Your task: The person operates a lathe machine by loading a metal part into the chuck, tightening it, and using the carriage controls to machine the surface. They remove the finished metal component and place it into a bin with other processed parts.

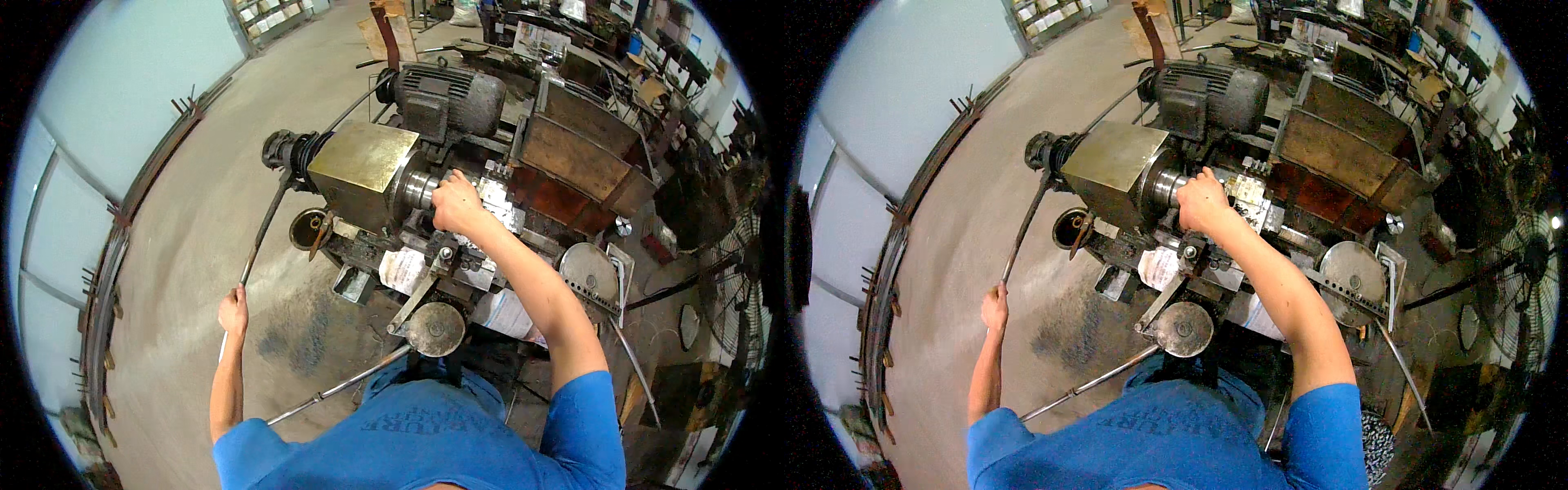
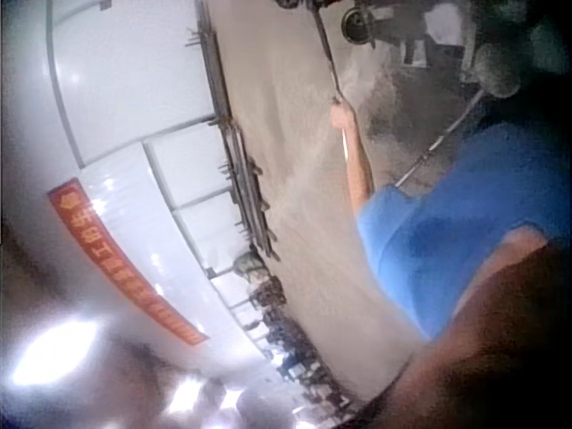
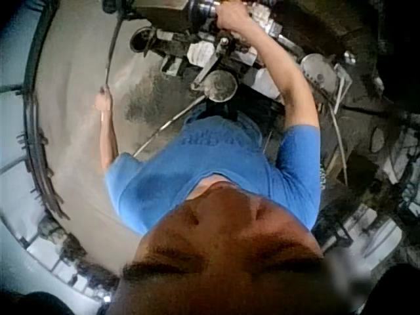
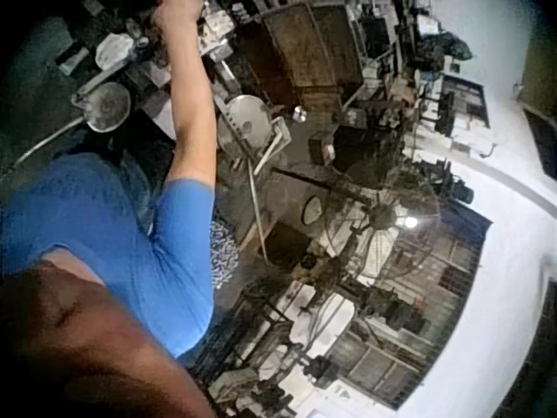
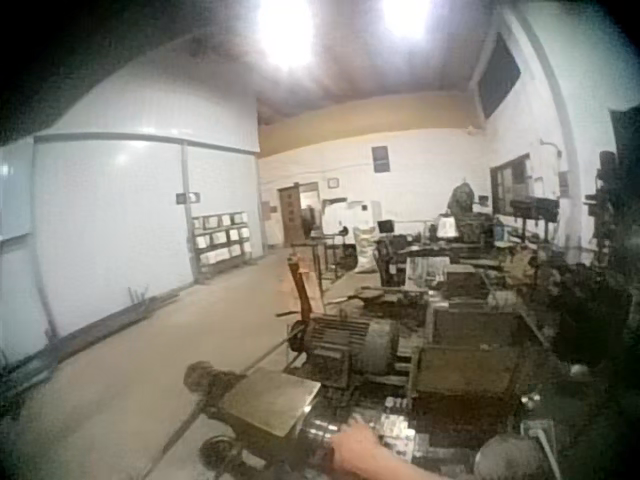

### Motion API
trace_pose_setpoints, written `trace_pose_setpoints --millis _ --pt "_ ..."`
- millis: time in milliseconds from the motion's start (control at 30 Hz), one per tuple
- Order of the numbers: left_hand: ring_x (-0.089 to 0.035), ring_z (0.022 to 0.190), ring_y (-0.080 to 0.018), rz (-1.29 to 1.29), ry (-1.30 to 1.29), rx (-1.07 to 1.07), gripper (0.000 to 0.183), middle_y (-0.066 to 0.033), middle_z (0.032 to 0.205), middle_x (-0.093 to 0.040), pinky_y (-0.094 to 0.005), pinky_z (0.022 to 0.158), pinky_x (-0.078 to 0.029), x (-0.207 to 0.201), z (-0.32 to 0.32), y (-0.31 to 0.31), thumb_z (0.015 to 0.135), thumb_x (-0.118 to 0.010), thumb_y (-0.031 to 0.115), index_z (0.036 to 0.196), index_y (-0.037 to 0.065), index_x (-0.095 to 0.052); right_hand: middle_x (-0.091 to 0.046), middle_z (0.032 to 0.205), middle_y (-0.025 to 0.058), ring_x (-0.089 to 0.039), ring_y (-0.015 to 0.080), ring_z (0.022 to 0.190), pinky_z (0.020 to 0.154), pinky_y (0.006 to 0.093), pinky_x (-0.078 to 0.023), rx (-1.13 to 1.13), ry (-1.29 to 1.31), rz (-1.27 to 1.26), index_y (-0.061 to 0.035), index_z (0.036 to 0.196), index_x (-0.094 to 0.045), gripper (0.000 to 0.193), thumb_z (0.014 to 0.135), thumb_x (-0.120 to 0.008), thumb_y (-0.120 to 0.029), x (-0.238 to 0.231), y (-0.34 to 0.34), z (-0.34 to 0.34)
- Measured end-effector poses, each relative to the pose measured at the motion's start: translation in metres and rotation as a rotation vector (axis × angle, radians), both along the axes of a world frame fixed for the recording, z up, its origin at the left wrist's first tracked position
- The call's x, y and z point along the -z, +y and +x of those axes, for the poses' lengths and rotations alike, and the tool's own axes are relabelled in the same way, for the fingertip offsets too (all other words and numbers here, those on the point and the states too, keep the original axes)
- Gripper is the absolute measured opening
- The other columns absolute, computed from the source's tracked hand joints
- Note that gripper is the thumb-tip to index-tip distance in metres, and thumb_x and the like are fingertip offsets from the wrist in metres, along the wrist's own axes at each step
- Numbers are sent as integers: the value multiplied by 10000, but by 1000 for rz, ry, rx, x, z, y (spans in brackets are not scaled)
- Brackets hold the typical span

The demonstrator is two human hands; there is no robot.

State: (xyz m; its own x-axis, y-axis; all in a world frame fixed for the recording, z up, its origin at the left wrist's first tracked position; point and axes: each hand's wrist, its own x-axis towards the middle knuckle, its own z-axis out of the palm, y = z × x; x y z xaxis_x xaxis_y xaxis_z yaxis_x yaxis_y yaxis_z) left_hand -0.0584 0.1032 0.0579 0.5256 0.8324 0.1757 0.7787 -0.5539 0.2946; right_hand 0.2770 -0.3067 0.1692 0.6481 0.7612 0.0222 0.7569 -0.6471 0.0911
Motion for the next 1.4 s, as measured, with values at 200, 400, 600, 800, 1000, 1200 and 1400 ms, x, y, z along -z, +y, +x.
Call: trace_pose_setpoints --millis 200,400,600,800,1000,1200,1400 --pt "-601 777 -402 -180 11 -40 534 -206 762 -622 -477 692 -443 -15 1 -75 858 -437 542 837 39 -617 -646 778 170 -608 306 841 1008 384 -331 -13 26 42 -26 695 -666 220 542 -610 -174 6 1 5" --pt "-602 758 -409 -119 80 89 444 -208 742 -618 -473 672 -458 -35 12 -98 787 -594 451 846 11 -600 -613 709 222 -589 358 819 984 420 -349 -17 51 79 12 609 -633 204 529 -564 -163 7 -3 5" --pt "-636 750 -313 118 -246 577 292 -163 771 -647 -370 709 -480 -106 70 -145 815 -617 207 1008 -10 -597 -606 973 210 -557 337 910 885 398 -435 -28 23 200 7 764 -659 266 599 -593 -191 -45 -27 -53" --pt "-612 653 -123 -692 -493 1036 327 -114 685 -629 -264 624 -466 -149 152 -291 836 -614 152 1121 0 -563 -557 1047 241 -559 354 906 767 400 -487 -285 107 685 34 883 -625 374 562 -622 -159 -31 -75 -123" --pt "-606 676 -112 -1015 -486 1247 404 -84 743 -635 -251 625 -484 -128 172 -344 867 -604 181 1195 -28 -493 -557 996 186 -531 325 826 714 382 -463 -275 52 933 26 846 -613 339 532 -587 -102 -34 -110 -142" --pt "-629 810 -194 -1751 -435 1073 439 -137 1044 -603 -327 717 -522 -117 173 -357 856 -534 147 1231 -68 -461 -538 1059 167 -506 315 890 777 358 -431 -180 304 1084 -19 883 -638 377 532 -593 -149 -20 -128 -150" --pt "-638 797 -239 -1877 -397 1023 455 -161 1053 -598 -352 707 -528 -109 173 -363 850 -490 164 1238 -71 -450 -531 1132 164 -526 310 978 845 358 -427 -140 495 1193 -30 958 -657 443 529 -599 -125 4 -137 -152"
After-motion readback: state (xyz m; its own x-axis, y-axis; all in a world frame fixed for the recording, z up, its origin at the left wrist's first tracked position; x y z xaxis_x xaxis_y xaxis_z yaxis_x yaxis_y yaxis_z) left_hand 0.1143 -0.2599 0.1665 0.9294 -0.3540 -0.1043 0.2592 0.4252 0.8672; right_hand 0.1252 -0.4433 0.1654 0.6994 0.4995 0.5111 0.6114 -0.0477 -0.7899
